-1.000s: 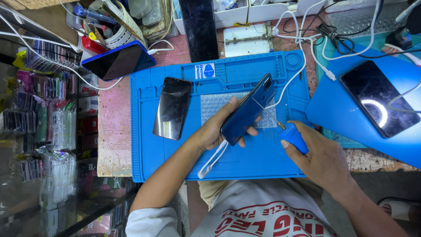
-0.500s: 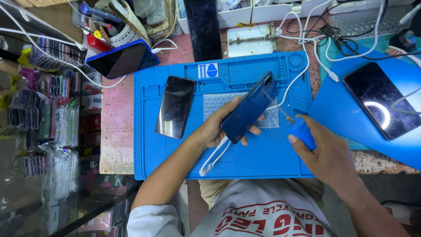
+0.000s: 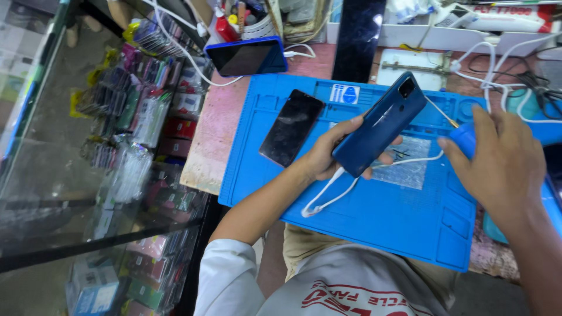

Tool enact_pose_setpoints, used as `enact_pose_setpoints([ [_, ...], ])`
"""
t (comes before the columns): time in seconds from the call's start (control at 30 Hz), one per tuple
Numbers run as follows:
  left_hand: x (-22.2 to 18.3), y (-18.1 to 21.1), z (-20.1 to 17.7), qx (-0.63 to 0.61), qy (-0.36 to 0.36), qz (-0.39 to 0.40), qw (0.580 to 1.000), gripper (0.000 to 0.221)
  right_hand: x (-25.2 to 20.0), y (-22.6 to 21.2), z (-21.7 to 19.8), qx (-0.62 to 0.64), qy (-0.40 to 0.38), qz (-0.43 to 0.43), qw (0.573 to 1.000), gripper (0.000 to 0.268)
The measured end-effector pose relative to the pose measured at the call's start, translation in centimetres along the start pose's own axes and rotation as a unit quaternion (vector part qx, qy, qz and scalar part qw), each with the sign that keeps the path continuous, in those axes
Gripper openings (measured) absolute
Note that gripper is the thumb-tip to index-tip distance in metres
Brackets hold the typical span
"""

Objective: The person cleans the edges of a mobile phone and its back cover using a thin tool, then applies a blue tool to the edges and fits the back cover back onto the phone.

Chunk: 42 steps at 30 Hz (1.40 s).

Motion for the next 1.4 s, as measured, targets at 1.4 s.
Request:
enact_pose_setpoints([
  [1.4,0.1,-3.0,1.0,0.118,0.041,-0.097,0.987,0.073,1.2,-4.6,4.9,0.382,0.102,-0.082,0.915,0.071],
])
Point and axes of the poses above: each hand's wrist, its own x-axis towards the middle knuckle, its own z-axis out of the palm, y = z × x, the point moved 1 cm from there along x, towards the middle knuckle, and after that the axes turned 9 degrees about x, right-handed, at the moved point
